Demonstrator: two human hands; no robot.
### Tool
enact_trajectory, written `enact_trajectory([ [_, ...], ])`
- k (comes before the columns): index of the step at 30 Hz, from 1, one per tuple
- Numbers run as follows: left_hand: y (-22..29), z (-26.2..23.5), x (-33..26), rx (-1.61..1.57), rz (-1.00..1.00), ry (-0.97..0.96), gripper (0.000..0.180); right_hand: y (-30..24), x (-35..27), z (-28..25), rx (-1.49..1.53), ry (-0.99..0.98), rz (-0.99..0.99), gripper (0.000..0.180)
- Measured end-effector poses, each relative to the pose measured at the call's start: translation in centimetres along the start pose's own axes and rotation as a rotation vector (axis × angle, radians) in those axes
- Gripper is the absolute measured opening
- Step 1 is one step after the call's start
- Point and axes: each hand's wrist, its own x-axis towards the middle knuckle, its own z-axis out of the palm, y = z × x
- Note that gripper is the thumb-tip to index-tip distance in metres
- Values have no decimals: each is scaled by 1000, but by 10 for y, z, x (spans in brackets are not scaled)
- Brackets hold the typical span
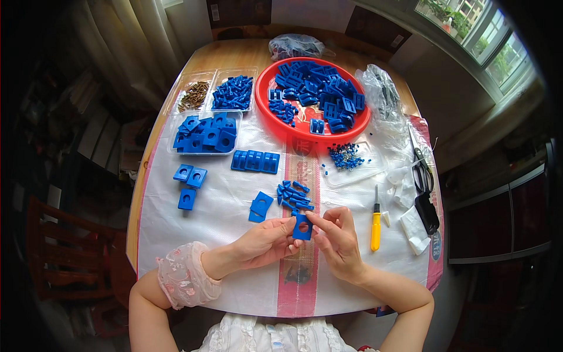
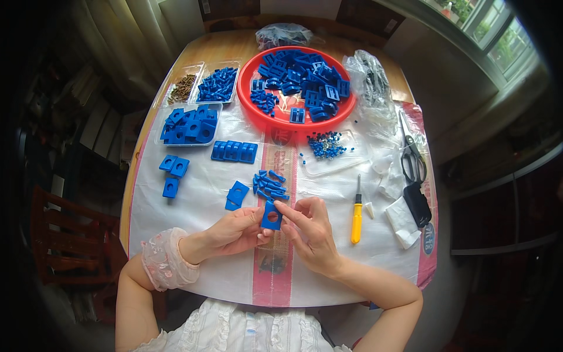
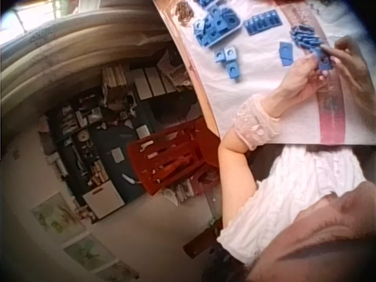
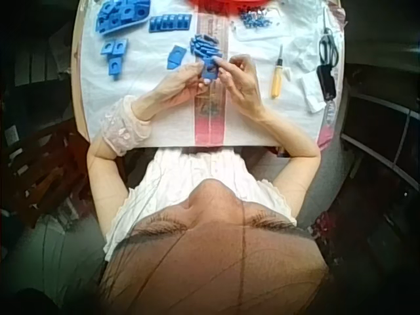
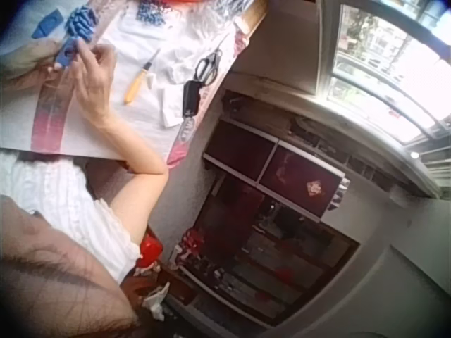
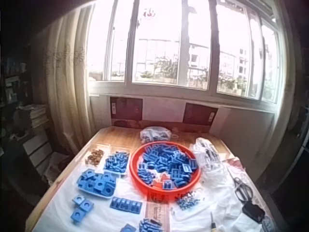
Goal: Assembling blue plastic fixture components by inserting small pins and applying adhesive.
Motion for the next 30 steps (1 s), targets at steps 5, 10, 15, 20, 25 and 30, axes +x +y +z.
enact_trajectory([
  [5, 0, 1, 0, 7, 0, 23, 37, 6, -1, -5, -26, -35, -107, 25],
  [10, 0, 0, 2, 54, 7, 27, 44, 9, -3, -6, 76, 4, -108, 28],
  [15, -3, -5, 2, 40, -6, -23, 41, 0, 3, -6, -5, -146, -93, 39],
  [20, 1, 6, -2, 59, -12, 16, 42, 4, 1, -10, -38, -167, -237, 26],
  [25, 3, 7, 0, 40, 7, -13, 45, 7, -1, -6, 64, 14, -148, 13],
  [30, 2, 1, 0, 14, 7, -44, 44, 3, 1, -3, 73, 101, -124, 19],
])
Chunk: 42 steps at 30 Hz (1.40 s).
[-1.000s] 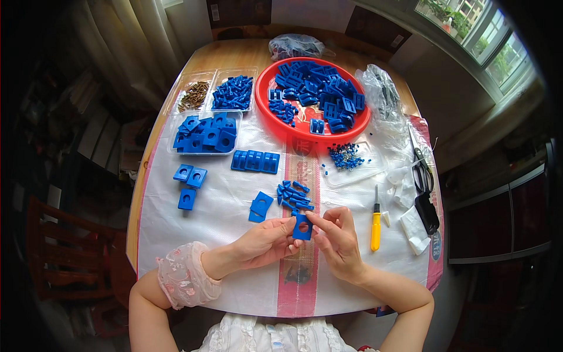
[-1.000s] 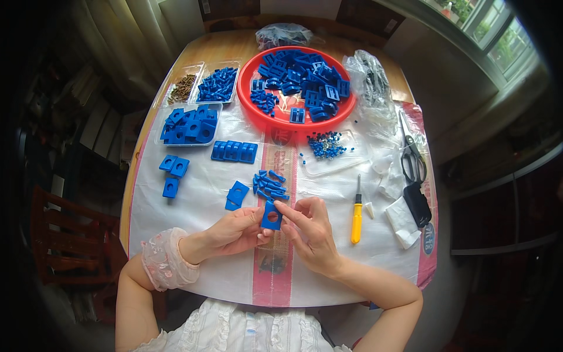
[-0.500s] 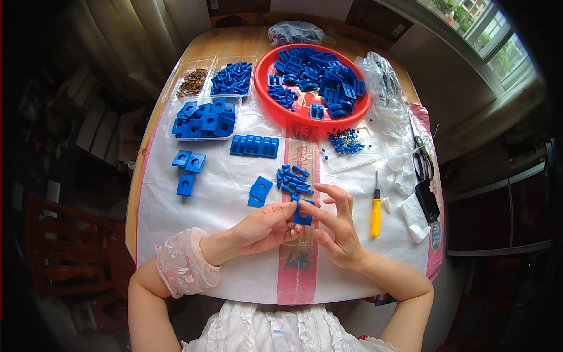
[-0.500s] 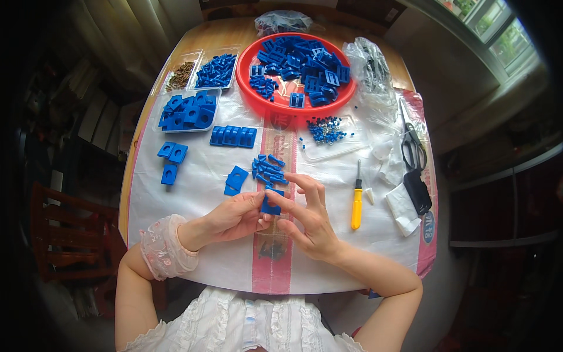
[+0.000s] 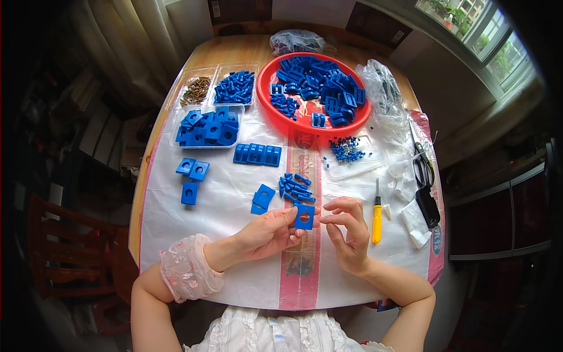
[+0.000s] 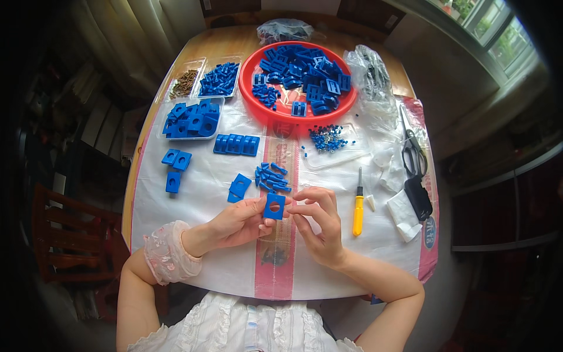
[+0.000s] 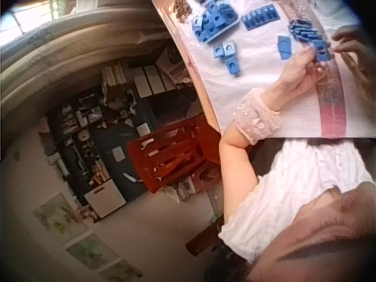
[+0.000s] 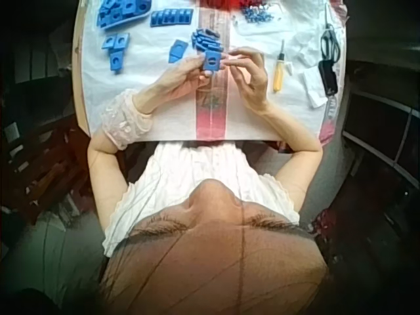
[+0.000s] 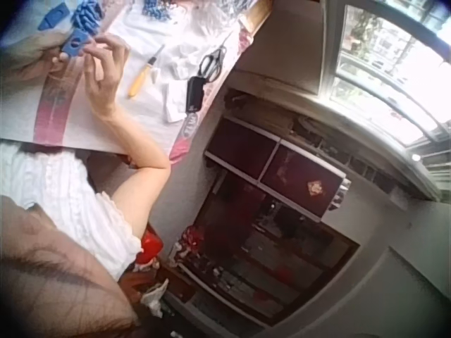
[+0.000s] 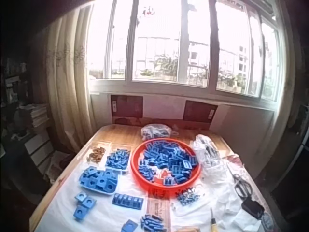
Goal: Assembling blue plastic fixture components by inserting small pins and applying adhesive.
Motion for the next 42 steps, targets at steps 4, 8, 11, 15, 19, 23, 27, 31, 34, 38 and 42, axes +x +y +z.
enact_trajectory([
  [4, 0, 4, 4, 25, 28, 42, 44, -11, 7, -11, -11, 28, -46, 23],
  [8, 1, 10, 5, 26, -10, 91, 50, -26, 26, -40, 27, 191, -84, 23],
  [11, 2, 8, 2, 7, -19, 84, 46, -37, 41, -79, 58, 430, -117, 18],
  [15, 2, 6, 2, -5, -13, 67, 45, -43, 52, -131, 81, 791, -73, 15],
  [19, 2, 10, 3, 1, -24, 95, 47, -30, 54, -162, 112, 832, 185, 21],
  [23, 2, 10, 4, 11, -22, 113, 47, 33, 37, -184, -309, 436, 439, 35],
  [27, 2, 11, 5, 0, -12, 107, 46, 60, 30, -167, -617, 145, 486, 49],
  [31, 3, 12, 5, -7, -14, 99, 46, 89, 27, -159, -661, 118, 427, 46],
  [34, 3, 11, 4, 9, -10, 101, 47, 96, 33, -154, -662, 120, 488, 41],
  [38, 4, 13, 4, 39, -19, 123, 48, 109, 29, -152, -646, 134, 469, 36],
  [42, 3, 11, 5, 53, -26, 107, 49, 103, 32, -149, -677, 166, 409, 31],
])
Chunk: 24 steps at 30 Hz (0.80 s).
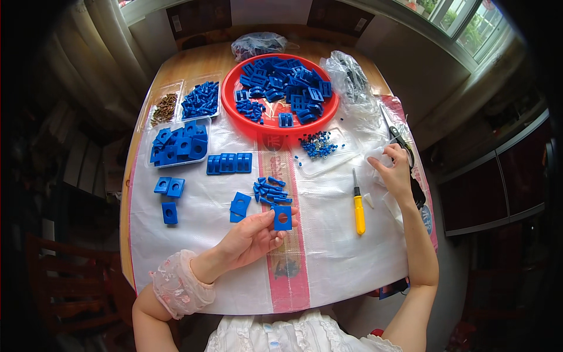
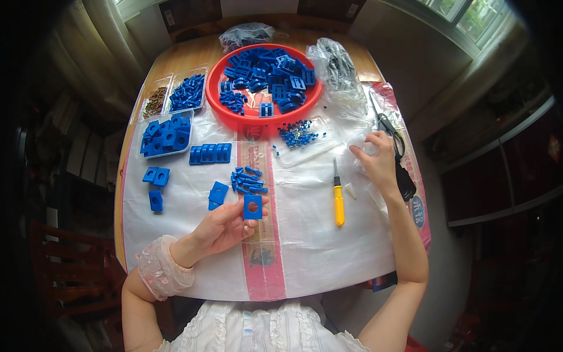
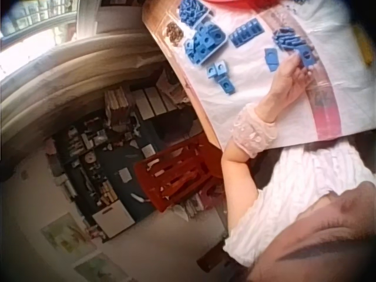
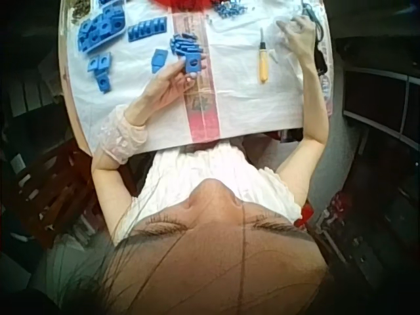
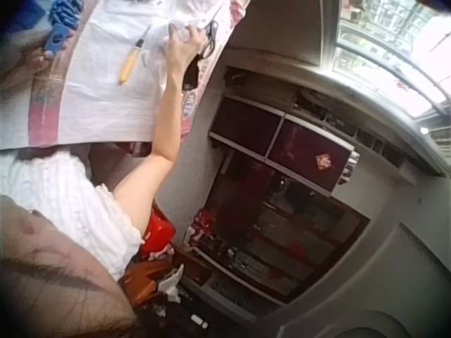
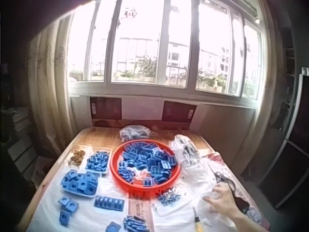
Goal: Assembling blue plastic fixture components by inserting small pins and applying adhesive.
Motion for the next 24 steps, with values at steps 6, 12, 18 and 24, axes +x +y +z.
enact_trajectory([
  [6, 0, -5, 0, -32, 46, -33, 45, -58, -11, -17, 577, -172, 28, 17],
  [12, 2, -4, -1, -46, 154, -10, 46, -105, -51, 3, 947, -404, 62, 15],
  [18, 2, -5, 0, -62, 240, -7, 49, -88, -67, 20, 990, -416, 104, 21],
  [24, 2, -7, 0, -100, 267, -20, 49, -84, -68, 22, 1199, -373, 236, 22],
])
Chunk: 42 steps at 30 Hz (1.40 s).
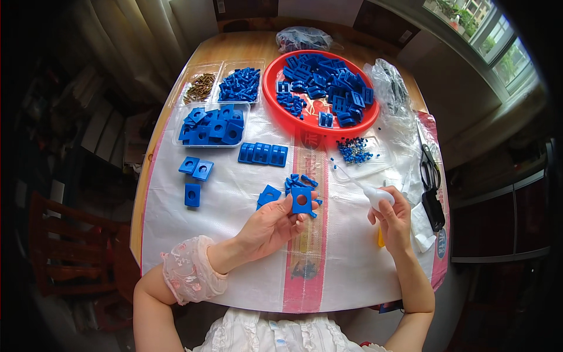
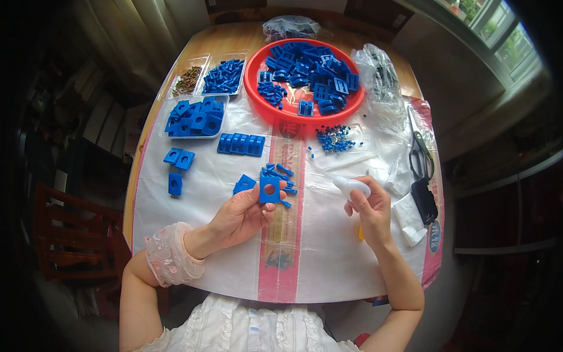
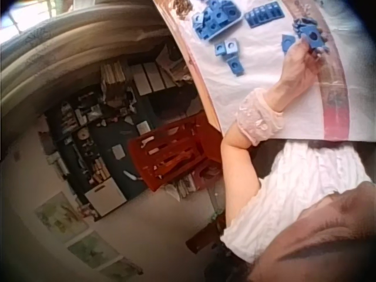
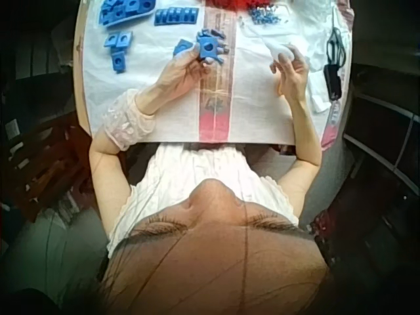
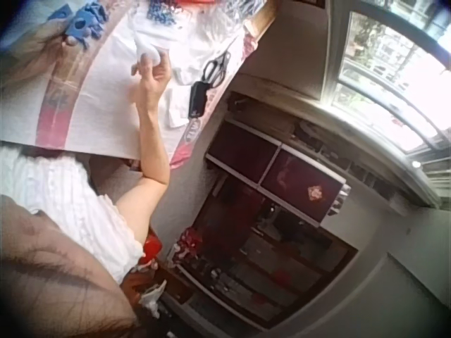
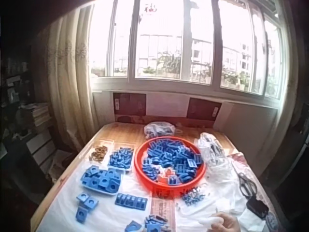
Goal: Assembling blue plastic fixture components by inserting small pins and applying adhesive.
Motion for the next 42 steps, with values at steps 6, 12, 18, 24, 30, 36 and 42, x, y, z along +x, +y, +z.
enact_trajectory([
  [6, 0, -3, 0, -63, 4, 1, 50, 0, 0, -1, 62, 45, 6, 17],
  [12, 1, -1, -1, -46, 1, -1, 50, -2, -2, 1, -25, 47, 6, 22],
  [18, 2, -1, -1, -47, -19, -6, 49, -3, -3, 2, -18, 62, -61, 19],
  [24, 3, 1, -1, -53, -38, -1, 48, -2, -5, 0, 46, 63, -89, 17],
  [30, 2, 1, -2, -57, -44, -4, 47, -2, -6, 5, -16, 94, -125, 21],
  [36, 2, 1, -2, -68, -45, 0, 48, -3, -8, 2, 3, 74, -102, 17],
  [42, 2, 2, -2, -58, -56, 1, 49, -2, -8, 1, -5, 79, -91, 17],
])
